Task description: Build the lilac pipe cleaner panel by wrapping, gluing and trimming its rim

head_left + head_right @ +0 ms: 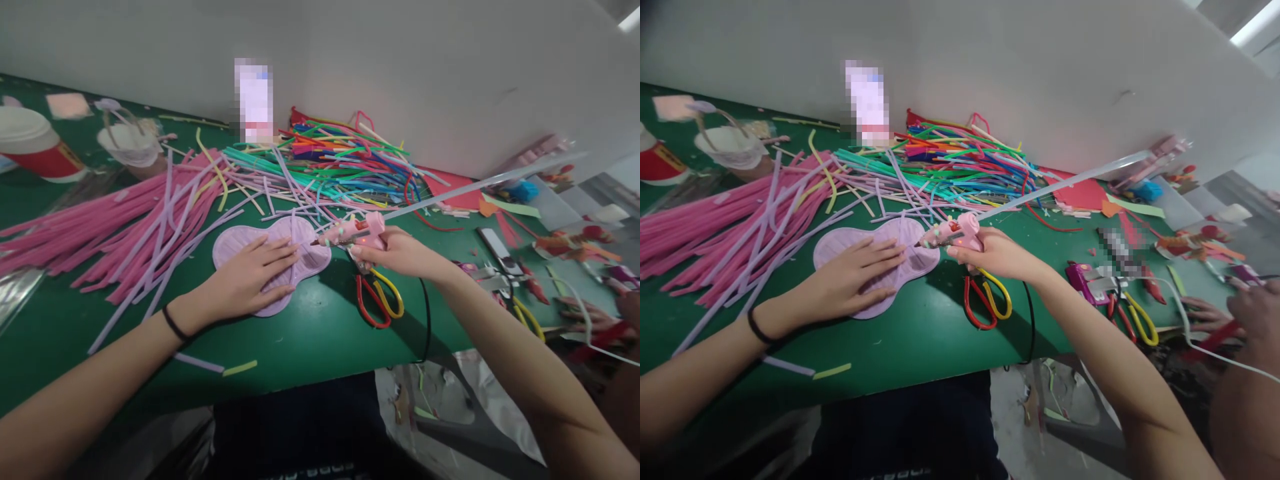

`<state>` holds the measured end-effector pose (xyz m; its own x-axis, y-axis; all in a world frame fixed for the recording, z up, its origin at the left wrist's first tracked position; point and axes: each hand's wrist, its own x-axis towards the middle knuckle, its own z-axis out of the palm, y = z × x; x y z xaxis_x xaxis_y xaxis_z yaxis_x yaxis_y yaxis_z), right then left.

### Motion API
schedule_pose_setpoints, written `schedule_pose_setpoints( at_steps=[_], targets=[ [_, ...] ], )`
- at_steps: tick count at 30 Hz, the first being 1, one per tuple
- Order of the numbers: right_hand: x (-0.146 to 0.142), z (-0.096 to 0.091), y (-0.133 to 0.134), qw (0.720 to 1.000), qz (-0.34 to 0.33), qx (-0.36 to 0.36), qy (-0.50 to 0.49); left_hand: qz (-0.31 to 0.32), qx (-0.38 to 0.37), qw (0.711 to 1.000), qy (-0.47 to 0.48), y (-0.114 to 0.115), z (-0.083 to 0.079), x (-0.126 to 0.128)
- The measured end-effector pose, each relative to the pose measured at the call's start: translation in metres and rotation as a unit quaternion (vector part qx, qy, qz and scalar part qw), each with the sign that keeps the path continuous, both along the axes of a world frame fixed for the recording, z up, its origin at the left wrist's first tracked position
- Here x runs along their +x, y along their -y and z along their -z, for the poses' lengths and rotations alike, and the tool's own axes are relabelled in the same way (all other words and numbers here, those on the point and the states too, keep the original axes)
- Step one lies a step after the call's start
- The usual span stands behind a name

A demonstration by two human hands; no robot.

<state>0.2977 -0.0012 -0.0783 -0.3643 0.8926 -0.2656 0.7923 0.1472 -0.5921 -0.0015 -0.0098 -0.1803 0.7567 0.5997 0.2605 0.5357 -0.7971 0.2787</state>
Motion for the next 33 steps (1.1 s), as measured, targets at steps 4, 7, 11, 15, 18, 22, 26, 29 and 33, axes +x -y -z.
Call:
schedule_pose_setpoints(
  at_steps=[4,7,11,15,18,22,26,29,33],
  targets=[
    [-0.003,-0.006,-0.002,0.999,-0.016,-0.007,0.043,0.000,0.005,1.000,0.002,0.001,0.001,0.000],
    [-0.003,-0.008,-0.003,0.998,-0.019,-0.008,0.054,-0.007,0.000,1.000,-0.001,0.001,0.001,0.001],
    [-0.004,-0.004,-0.005,0.997,-0.024,0.011,0.075,-0.017,-0.010,1.000,-0.006,0.002,0.001,0.002],
    [-0.009,0.005,-0.008,0.992,-0.044,0.038,0.109,-0.019,-0.009,1.000,-0.009,0.002,0.001,0.002],
    [-0.013,0.010,-0.009,0.994,-0.063,0.031,0.080,-0.017,-0.010,1.000,-0.003,0.002,0.002,0.002],
    [-0.016,0.013,-0.009,0.996,-0.058,0.010,0.062,-0.008,0.001,1.000,-0.001,0.002,0.004,0.001],
    [-0.018,0.015,-0.009,0.997,-0.055,-0.004,0.055,-0.006,0.009,1.000,-0.012,0.001,0.006,0.000],
    [-0.020,0.019,-0.010,0.997,-0.058,-0.003,0.057,-0.007,0.012,1.000,-0.014,0.000,0.006,0.000],
    [-0.020,0.023,-0.011,0.996,-0.066,0.006,0.067,-0.006,0.018,1.000,-0.015,0.000,0.006,0.001]
  ],
)
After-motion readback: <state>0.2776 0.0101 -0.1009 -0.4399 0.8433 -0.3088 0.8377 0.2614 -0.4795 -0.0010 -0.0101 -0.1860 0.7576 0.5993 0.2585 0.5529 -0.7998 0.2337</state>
